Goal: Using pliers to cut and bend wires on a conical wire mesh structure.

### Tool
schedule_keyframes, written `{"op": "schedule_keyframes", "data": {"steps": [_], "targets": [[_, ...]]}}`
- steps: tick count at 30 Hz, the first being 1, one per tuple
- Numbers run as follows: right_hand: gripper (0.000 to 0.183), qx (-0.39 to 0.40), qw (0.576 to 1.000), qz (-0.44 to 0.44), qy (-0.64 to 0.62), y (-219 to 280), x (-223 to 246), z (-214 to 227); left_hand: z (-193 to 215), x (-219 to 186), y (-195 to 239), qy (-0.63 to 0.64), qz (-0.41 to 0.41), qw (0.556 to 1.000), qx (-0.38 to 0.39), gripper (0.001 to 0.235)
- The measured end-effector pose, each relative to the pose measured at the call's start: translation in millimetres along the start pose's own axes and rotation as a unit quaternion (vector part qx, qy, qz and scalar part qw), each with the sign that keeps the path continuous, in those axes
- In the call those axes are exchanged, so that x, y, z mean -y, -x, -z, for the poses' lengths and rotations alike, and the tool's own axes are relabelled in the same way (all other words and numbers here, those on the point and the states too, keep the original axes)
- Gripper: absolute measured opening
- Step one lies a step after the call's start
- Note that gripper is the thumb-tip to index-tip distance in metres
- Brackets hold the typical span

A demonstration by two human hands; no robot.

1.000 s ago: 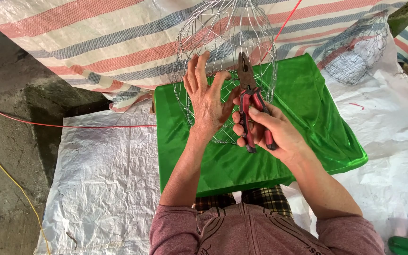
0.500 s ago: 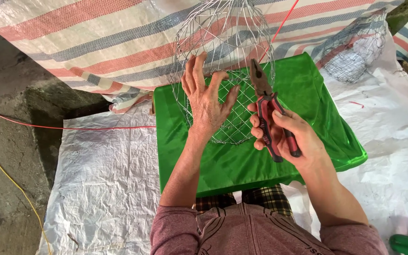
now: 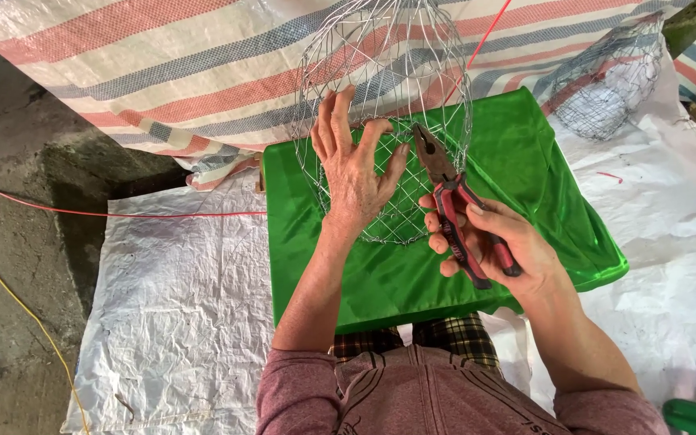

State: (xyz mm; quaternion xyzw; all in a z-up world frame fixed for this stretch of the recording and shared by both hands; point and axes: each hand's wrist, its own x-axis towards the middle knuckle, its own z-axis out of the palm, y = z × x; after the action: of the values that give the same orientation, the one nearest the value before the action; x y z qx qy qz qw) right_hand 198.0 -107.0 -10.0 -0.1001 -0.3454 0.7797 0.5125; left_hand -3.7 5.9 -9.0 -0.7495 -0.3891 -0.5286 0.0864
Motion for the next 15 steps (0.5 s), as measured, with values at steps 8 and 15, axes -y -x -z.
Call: {"op": "schedule_keyframes", "data": {"steps": [8,15], "targets": [[0.038,-0.075,0.977,0.044,0.194,-2,11,-2,5,-5,-3,0.0,0.001,1.0,0.004,0.026],[0.034,-0.119,0.706,0.091,0.692,7,44,10,4,-3,0,-0.005,0.019,1.0,0.022,0.032]]}}
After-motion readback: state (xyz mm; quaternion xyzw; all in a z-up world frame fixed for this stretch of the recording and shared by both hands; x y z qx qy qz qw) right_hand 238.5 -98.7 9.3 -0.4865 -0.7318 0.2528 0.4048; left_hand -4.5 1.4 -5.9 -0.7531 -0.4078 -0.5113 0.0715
